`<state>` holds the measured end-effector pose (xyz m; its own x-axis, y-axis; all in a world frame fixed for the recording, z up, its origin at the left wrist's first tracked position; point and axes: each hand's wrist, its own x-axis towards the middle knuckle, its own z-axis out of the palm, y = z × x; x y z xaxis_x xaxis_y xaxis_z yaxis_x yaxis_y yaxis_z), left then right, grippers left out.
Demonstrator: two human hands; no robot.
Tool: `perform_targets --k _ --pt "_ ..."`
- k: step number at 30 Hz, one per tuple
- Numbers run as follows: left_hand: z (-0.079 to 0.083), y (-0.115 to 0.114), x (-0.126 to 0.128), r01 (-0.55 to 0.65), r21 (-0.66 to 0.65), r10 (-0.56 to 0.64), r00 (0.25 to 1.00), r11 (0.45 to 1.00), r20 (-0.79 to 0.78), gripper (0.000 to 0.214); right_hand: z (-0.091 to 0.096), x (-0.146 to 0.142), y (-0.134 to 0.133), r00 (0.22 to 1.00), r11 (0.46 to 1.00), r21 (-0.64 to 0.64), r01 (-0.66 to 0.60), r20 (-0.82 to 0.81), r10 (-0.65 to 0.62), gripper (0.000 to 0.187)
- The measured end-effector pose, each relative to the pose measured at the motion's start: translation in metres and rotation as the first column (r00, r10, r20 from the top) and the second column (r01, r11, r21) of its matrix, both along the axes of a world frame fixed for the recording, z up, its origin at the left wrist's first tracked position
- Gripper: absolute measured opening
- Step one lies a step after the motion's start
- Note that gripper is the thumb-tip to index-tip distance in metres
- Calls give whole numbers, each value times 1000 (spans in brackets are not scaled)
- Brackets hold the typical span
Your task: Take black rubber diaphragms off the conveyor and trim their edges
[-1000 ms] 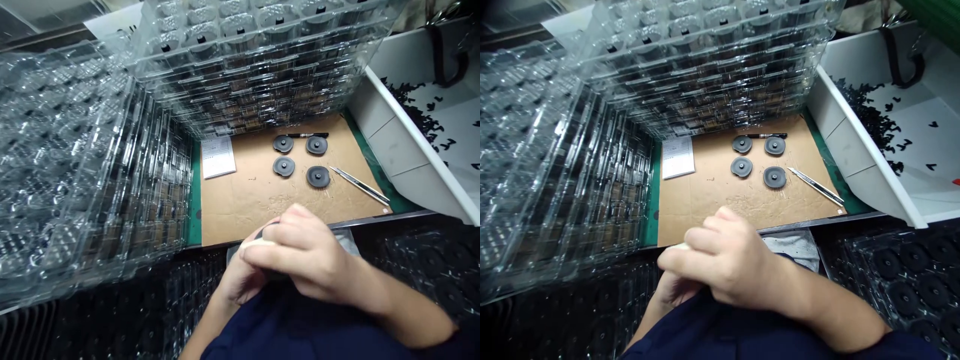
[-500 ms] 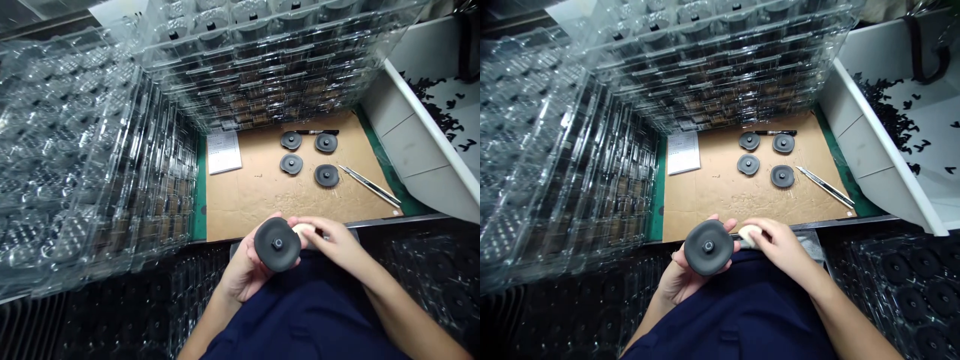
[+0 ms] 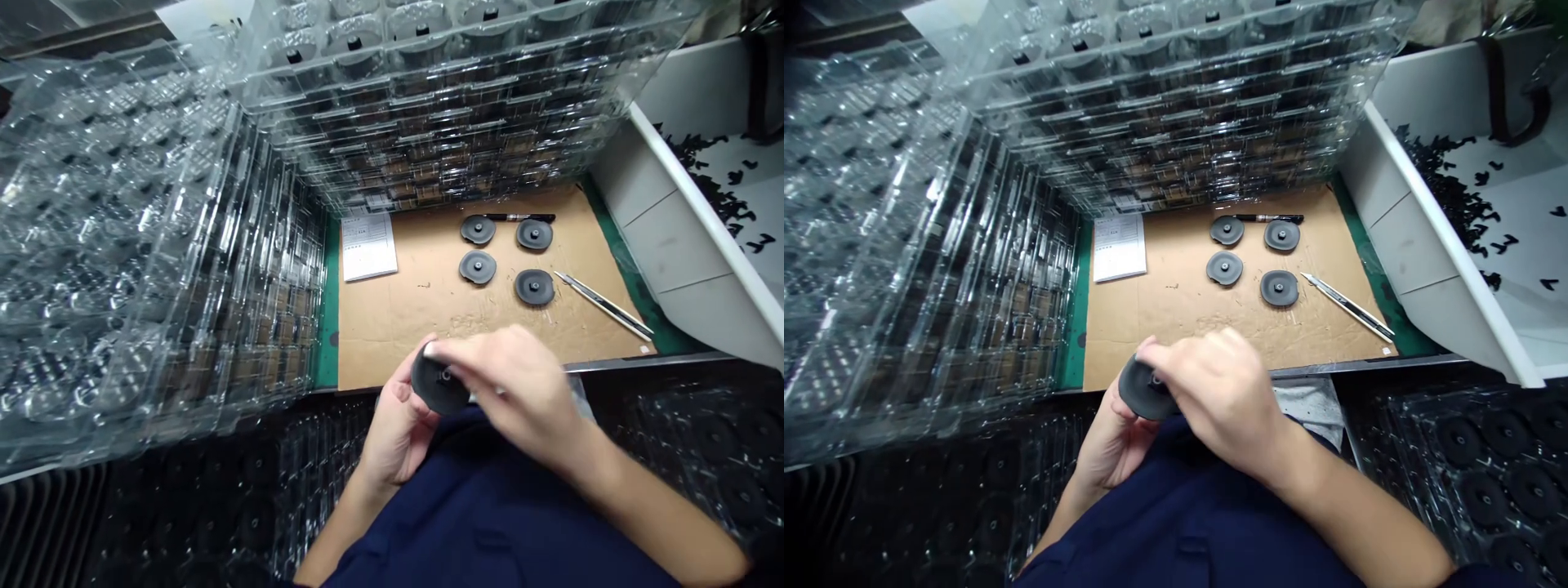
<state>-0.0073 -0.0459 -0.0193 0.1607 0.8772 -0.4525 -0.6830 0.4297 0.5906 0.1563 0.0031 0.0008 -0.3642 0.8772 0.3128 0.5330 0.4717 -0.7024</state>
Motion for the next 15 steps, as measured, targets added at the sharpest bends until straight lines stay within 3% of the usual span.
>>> perform_targets --k 2,6,10,13,15 --pt "-1 1 -1 -2 3 2 1000 1000 3 60 -4 -1 2 999 999 -28 -41 8 41 25" --pt "-4 3 -5 8 4 -8 1000 1000 -4 59 -8 0 4 995 995 -50 91 33 -90 24" --pt "-6 3 -6 0 11 0 999 1000 -51 61 -9 2 1 999 998 -34 -49 -4 49 26" --pt "-7 3 -5 -3 6 3 998 1000 -59 62 -5 1 0 997 997 -68 47 68 -42 23" --pt "-8 3 -5 -12 7 13 997 1000 -74 63 -1 -2 -1 999 998 -52 40 37 -38 26"
